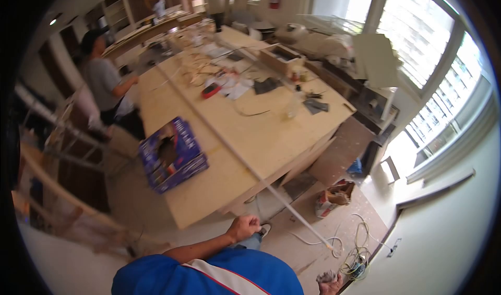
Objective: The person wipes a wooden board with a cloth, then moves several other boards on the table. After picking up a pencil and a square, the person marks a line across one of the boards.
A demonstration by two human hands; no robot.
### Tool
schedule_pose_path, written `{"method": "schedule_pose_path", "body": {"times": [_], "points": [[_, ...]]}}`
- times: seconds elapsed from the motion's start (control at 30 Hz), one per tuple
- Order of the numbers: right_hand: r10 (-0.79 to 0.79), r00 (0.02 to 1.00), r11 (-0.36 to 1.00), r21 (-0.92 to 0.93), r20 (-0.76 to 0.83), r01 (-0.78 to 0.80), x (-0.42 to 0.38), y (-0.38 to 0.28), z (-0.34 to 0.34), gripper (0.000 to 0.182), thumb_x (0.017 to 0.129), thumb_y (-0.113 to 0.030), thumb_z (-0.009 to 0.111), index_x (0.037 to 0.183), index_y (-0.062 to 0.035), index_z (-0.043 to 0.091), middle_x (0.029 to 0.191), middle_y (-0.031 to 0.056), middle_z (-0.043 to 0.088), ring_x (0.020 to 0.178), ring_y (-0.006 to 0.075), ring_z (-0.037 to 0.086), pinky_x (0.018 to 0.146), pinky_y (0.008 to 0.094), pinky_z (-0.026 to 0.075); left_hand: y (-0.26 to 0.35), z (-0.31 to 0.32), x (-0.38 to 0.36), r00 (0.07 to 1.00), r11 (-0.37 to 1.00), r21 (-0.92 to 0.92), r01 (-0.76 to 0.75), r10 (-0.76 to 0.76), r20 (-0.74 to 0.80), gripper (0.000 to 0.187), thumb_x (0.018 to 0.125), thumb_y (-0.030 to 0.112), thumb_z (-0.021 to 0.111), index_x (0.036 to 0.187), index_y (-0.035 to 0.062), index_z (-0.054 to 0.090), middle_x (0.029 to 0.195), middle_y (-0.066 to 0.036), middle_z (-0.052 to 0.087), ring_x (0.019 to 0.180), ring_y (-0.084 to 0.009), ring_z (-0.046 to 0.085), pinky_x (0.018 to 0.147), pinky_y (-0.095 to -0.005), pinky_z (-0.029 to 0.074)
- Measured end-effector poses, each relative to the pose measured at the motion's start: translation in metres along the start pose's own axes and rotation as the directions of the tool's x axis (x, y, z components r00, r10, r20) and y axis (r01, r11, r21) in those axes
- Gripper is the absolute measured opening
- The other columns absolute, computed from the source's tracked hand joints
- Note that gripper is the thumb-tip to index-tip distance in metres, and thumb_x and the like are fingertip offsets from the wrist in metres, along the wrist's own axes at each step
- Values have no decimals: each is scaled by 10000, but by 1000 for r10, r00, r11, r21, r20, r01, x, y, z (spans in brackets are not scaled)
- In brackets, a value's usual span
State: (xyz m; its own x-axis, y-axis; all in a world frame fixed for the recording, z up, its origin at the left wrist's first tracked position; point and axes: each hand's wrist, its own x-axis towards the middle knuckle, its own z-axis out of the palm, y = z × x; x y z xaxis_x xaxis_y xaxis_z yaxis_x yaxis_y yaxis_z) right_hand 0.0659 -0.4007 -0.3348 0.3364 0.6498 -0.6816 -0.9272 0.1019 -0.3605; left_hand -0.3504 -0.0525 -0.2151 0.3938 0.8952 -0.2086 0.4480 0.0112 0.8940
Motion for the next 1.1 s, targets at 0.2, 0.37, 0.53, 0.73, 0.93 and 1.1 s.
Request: {"method": "schedule_pose_path", "body": {"times": [0.2, 0.37, 0.53, 0.73, 0.93, 1.1], "points": [[212, 973, 967, -164, 95, -195, 71, 83, 6, 312, 839, -162, 675, 1121, -31, 656, 1062, 135, 732, 965, 321, 683, 868, 561, 503, -105, -44, -173, 938, 880, 327, 345, -335, -89, 438, 767, 294, 796, 1102, 18, 728, 964, -159, 760, 926, -316, 737, 831, -403, 573], [422, 905, 813, -416, -60, -407, 76, 154, 74, 312, 867, -285, 713, 1088, -66, 685, 1000, 102, 747, 841, 285, 680, 841, 554, 492, -163, -82, -262, 811, 804, 260, 535, -402, -426, 400, 773, 291, 736, 1067, 22, 717, 989, -186, 752, 954, -368, 721, 837, -459, 569], [574, 805, 735, -527, 148, -427, 38, 220, 171, 331, 849, -265, 714, 1098, -47, 723, 1022, 165, 762, 993, 383, 732, 1007, 721, 477, -219, -106, -329, 659, 659, 206, 724, -571, -489, 384, 762, 302, 713, 1015, 14, 730, 972, -213, 740, 960, -396, 713, 848, -493, 566], [682, 709, 576, -728, 178, -372, -38, 276, 323, 408, 1061, -265, 560, 1381, -12, 544, 1002, 51, 670, 609, 90, 482, 448, 196, 345, -326, -123, -417, 556, 581, 78, 810, -719, -418, 344, 756, 201, 658, 1010, -16, 742, 1034, -293, 716, 1012, -444, 700, 913, -523, 552], [595, 686, 709, -675, 419, -202, -7, 364, 405, 168, 1043, -283, 605, 1131, -150, 654, 929, 31, 729, 645, 141, 654, 552, 302, 598, -385, -206, -466, 454, 504, -53, 862, -815, -360, 329, 748, 214, 649, 945, -31, 744, 1016, -290, 715, 988, -439, 701, 890, -528, 553], [335, 854, 713, -699, 397, 45, -52, 434, 490, 252, 1037, -411, 614, 908, -195, 624, 666, -31, 622, 453, 86, 488, 368, 257, 384, -427, -295, -460, 456, 511, -42, 858, -798, -395, 350, 758, 197, 651, 1010, -29, 738, 1068, -285, 714, 1039, -436, 689, 918, -529, 540]]}}
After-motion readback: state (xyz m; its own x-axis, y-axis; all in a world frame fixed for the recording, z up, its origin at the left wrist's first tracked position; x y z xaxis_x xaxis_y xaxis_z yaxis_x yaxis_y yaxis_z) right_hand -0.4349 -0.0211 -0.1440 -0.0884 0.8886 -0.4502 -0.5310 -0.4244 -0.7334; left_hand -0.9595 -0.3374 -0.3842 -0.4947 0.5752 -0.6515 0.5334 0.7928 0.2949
